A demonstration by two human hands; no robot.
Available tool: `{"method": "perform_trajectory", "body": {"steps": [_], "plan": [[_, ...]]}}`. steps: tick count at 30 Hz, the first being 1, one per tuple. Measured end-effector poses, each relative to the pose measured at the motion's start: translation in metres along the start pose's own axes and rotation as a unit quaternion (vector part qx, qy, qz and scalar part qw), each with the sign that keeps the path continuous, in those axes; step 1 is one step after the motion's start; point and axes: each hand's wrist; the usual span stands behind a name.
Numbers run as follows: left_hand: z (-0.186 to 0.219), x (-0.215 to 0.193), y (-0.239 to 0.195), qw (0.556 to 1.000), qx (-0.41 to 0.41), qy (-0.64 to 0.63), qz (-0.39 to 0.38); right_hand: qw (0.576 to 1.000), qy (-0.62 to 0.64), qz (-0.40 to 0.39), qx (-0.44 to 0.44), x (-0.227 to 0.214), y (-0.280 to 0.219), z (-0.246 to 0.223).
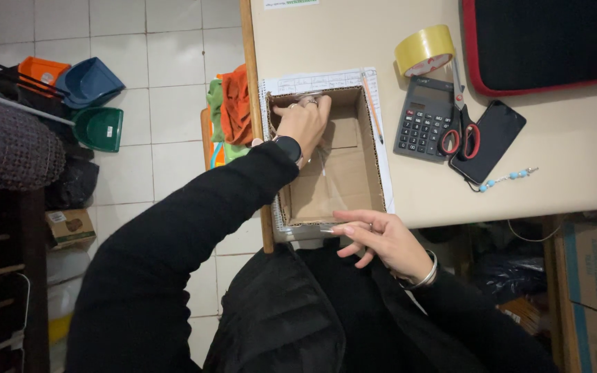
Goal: The recorder is assembling and sealing cardboard boxes using packing tape and scissors at a workbench.
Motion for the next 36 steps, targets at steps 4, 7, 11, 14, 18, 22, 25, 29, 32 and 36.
{"method": "perform_trajectory", "body": {"steps": [4,7,11,14,18,22,25,29,32,36], "plan": [[-0.004,-0.01,0.001,0.998,-0.027,-0.035,-0.049,1.0,-0.008,-0.006,-0.008,-0.002,0.002,0.002],[-0.006,-0.006,-0.002,0.996,-0.003,-0.087,-0.036,1.0,-0.009,-0.006,-0.008,-0.001,0.0,0.0],[0.001,0.027,0.0,0.992,0.009,-0.119,-0.043,1.0,-0.006,-0.01,-0.005,0.0,0.0,0.002],[0.002,0.015,0.005,0.997,0.045,-0.025,-0.05,1.0,-0.007,-0.016,-0.016,-0.001,0.0,0.003],[0.005,0.029,0.014,0.989,0.018,-0.063,-0.136,1.0,-0.007,-0.008,-0.019,-0.002,-0.001,0.006],[0.003,0.056,0.016,0.992,-0.02,-0.107,-0.065,1.0,0.006,-0.014,-0.027,-0.005,0.0,0.01],[-0.006,0.043,0.019,0.983,-0.05,-0.154,-0.087,0.998,0.038,-0.02,-0.039,-0.008,0.004,0.018],[-0.007,0.008,0.006,0.98,-0.017,-0.19,-0.061,0.997,0.063,-0.03,-0.042,-0.012,0.012,0.02],[-0.005,0.027,-0.011,0.965,0.081,-0.232,-0.093,0.997,0.062,-0.034,-0.03,-0.01,0.009,0.022],[-0.005,0.034,-0.021,0.973,0.116,-0.181,-0.088,0.998,0.05,-0.029,-0.033,-0.008,0.007,0.009]]}}
Point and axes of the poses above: each hand's wrist, its own y-axis towards the middle knuckle, its own x-axis out of the palm, z = x × y, and after that the axes turned 2 degrees about -x, right-handed
